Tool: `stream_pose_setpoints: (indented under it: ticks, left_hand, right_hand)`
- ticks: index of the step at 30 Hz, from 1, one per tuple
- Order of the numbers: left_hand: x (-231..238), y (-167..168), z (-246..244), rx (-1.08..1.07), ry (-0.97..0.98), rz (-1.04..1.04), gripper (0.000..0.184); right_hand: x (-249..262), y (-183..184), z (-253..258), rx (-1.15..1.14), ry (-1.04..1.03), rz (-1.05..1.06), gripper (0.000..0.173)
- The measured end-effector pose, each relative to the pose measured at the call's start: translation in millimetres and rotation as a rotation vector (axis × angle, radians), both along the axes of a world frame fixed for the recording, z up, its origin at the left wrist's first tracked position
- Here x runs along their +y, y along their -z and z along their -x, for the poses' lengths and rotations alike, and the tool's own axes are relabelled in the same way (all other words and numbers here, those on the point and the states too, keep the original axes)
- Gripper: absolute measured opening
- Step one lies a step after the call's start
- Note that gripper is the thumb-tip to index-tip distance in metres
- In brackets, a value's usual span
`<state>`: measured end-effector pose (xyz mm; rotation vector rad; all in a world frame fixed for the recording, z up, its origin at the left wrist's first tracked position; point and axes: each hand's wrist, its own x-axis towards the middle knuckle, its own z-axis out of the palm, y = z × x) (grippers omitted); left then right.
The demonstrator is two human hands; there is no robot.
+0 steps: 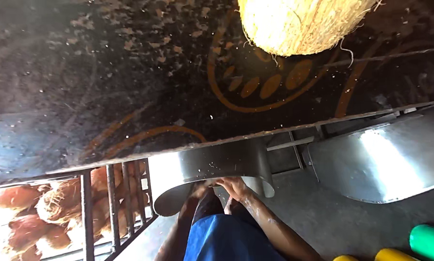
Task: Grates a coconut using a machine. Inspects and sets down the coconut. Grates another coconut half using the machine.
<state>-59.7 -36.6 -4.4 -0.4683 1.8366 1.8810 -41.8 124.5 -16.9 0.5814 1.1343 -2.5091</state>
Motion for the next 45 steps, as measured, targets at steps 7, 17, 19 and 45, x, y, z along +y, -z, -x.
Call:
stream_pose_setpoints:
  ticks: [7, 17, 19, 45]
  left_hand:
    - [15.5, 19.4, 14.8, -0.2, 0.034, -0.103, 0.027]
    - [22.4, 10.6, 20.7, -0.247, -0.022, -0.176, 0.037]
    - [17.4, 1.9, 12.1, -0.294, -0.07, -0.234, 0.042]
    - [-119.2, -269.6, 23.3, 1.413, 0.148, 0.04, 0.112]
  right_hand:
    - [-25.3, -27.0, 7.3, -0.328, 0.228, -0.157, 0.03]
    - [-28.5, -39.5, 12.5, -0.427, 0.101, -0.339, 0.056]
    - [-28.9, -41.6, 5.2, -0.451, 0.007, -0.358, 0.071]
    - [117.8, -376.0, 52.4, 1.113, -0.101, -1.309, 0.069]
